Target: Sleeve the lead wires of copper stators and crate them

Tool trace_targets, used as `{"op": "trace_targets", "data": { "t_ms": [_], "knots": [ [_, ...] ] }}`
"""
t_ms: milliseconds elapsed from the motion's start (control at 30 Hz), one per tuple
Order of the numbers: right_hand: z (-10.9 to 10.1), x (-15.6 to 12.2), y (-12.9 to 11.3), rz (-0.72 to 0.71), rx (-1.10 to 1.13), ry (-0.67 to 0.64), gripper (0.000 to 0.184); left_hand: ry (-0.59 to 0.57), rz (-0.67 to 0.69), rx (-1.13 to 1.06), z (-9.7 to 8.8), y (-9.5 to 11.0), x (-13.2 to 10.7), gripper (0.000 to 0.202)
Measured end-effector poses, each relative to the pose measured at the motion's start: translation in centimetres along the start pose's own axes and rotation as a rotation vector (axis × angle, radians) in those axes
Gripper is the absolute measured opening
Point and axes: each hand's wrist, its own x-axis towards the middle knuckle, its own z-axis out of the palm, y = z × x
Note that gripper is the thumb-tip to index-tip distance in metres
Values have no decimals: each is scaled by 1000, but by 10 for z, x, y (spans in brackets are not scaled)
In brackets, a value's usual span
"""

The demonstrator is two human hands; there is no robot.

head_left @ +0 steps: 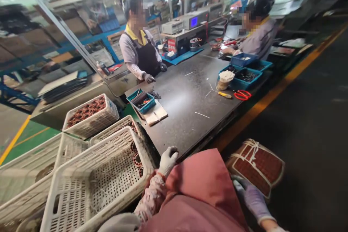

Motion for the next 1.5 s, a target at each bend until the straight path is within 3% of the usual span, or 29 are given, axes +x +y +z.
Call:
{"op": "trace_targets", "data": {
  "t_ms": [100, 267, 400, 533, 633, 867, 1033, 1267, 1367, 1500],
  "knots": [
    [-25, 58, -29, -11, 163, -20, 44, -52, 2, 49, 27, 22, 21, 26],
    [-41, 156, -82, -153, 270, 70, 38, -53, -26, 246, 68, 48, 62, 48],
    [-57, 207, -79, -206, 128, 90, 36, -187, -26, 503, 108, 56, 100, 75],
    [-85, 240, -66, -241, -43, 39, 37, -257, -103, 626, 139, 63, 127, 76],
    [-106, 265, -73, -217, -263, 9, 39, -269, -158, 679, 156, 65, 142, 78],
    [-123, 348, -99, -265, -525, 53, 40, -127, -110, 763, 198, 63, 190, 81],
    [-126, 412, -95, -303, -640, 45, 42, -60, -133, 733, 228, 85, 249, 73],
    [-138, 451, -90, -356, -785, -122, 47, 21, -201, 696, 268, 138, 325, 62],
    [-136, 456, -80, -336, -760, -231, 47, 41, -263, 686, 289, 156, 359, 60],
    [-136, 450, -54, -341, -735, -343, 42, 50, -239, 649, 317, 179, 404, 60]
  ]
}}
